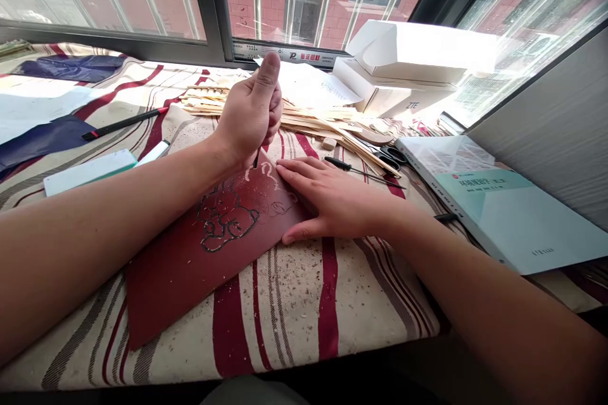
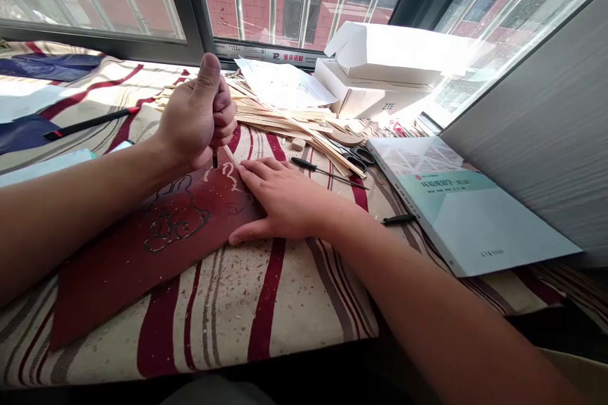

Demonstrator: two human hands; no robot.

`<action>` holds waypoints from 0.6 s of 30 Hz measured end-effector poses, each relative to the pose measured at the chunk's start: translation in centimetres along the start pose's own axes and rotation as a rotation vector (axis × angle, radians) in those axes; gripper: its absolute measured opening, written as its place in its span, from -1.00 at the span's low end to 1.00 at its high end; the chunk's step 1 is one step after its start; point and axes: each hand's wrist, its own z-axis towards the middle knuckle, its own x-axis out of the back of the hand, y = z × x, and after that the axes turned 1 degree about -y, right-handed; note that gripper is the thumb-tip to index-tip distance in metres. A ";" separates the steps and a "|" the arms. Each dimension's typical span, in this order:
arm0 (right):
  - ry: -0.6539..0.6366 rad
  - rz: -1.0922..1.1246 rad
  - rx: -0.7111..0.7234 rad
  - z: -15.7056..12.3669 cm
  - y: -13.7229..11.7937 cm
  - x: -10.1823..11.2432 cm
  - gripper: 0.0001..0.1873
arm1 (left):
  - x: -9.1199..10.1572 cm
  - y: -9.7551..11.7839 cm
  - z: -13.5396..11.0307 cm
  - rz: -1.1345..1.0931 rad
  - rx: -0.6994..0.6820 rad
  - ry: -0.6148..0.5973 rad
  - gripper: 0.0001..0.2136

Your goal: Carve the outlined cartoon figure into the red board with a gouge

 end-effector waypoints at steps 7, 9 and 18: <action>-0.011 -0.012 -0.014 0.0 0.0 0.0 0.33 | -0.1 -0.7 0.0 0.014 -0.027 -0.033 -0.37; -0.011 -0.008 -0.013 0.1 0.0 0.0 0.32 | -0.1 -1.0 0.0 0.010 -0.048 -0.069 -0.38; -0.040 -0.002 -0.041 -0.1 -0.5 0.0 0.29 | 0.5 -1.1 1.1 -0.102 0.086 -0.014 -0.40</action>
